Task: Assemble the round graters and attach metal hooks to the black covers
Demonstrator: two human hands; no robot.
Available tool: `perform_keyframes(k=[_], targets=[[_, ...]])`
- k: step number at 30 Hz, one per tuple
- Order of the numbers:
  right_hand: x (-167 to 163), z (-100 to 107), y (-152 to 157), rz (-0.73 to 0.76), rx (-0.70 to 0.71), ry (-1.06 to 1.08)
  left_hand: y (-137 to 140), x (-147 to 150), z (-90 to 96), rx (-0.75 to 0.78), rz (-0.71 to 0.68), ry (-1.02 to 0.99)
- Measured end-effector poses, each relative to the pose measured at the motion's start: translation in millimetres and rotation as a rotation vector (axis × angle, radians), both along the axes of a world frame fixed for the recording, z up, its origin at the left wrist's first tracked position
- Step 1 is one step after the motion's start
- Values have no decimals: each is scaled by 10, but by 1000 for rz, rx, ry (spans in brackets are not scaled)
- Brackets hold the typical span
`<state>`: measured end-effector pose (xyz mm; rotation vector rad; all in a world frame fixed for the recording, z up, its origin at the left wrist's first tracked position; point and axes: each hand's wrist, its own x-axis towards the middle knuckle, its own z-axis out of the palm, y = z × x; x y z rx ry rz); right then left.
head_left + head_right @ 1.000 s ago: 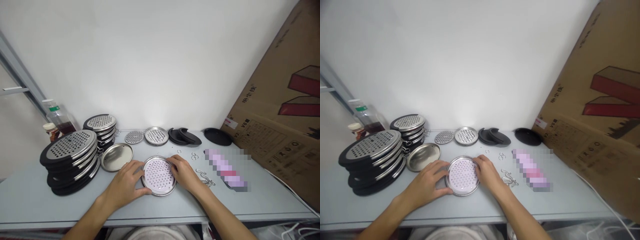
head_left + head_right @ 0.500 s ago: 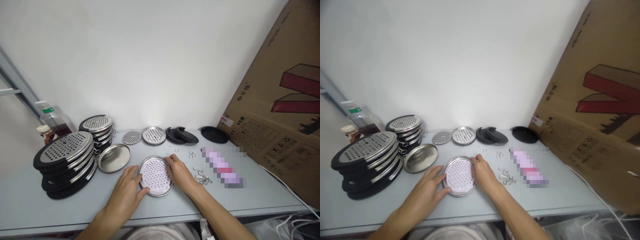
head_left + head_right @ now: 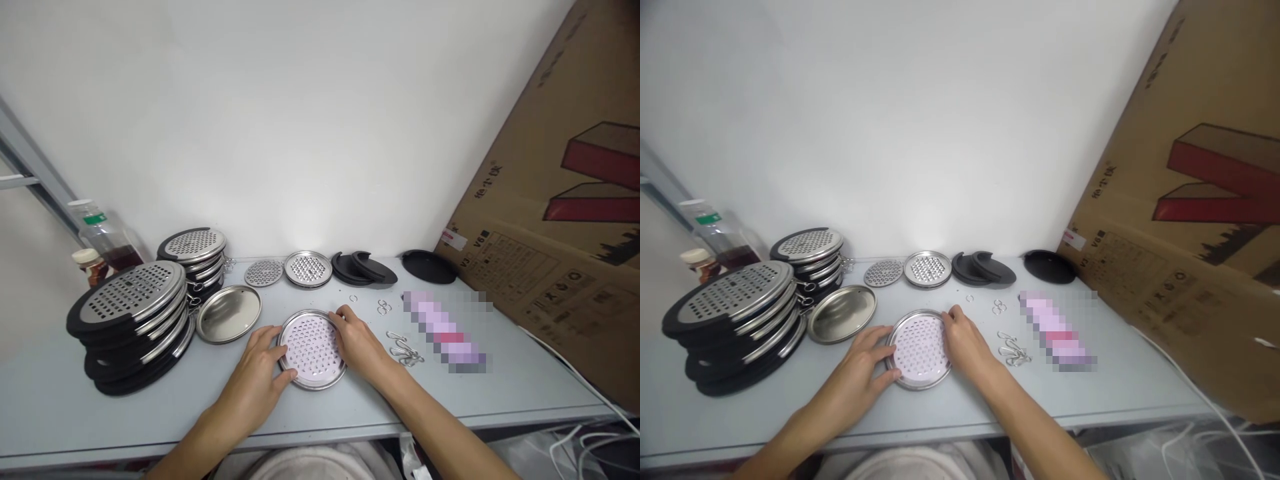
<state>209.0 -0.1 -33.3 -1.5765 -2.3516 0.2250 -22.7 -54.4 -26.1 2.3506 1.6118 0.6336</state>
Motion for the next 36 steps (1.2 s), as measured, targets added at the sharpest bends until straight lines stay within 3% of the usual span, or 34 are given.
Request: perform_keyframes(k=[8, 14, 17, 20, 26, 29, 36], targets=[[8, 13, 8, -17, -10, 80, 109, -59, 179, -19, 10, 54], [55, 34, 17, -32, -10, 116, 953, 79, 364, 49, 47, 74], [76, 34, 19, -43, -10, 127, 1420, 159, 351, 59, 60, 73], [84, 78, -6, -44, -29, 162, 1694, 181, 294, 64, 63, 50], [168, 268, -196, 178, -185, 263, 1823, 132, 200, 75, 22, -17], [219, 249, -338, 231, -284, 248, 1833, 105, 182, 69, 1, -39], [201, 120, -485, 209, -236, 165, 1860, 79, 191, 61, 6, -92]])
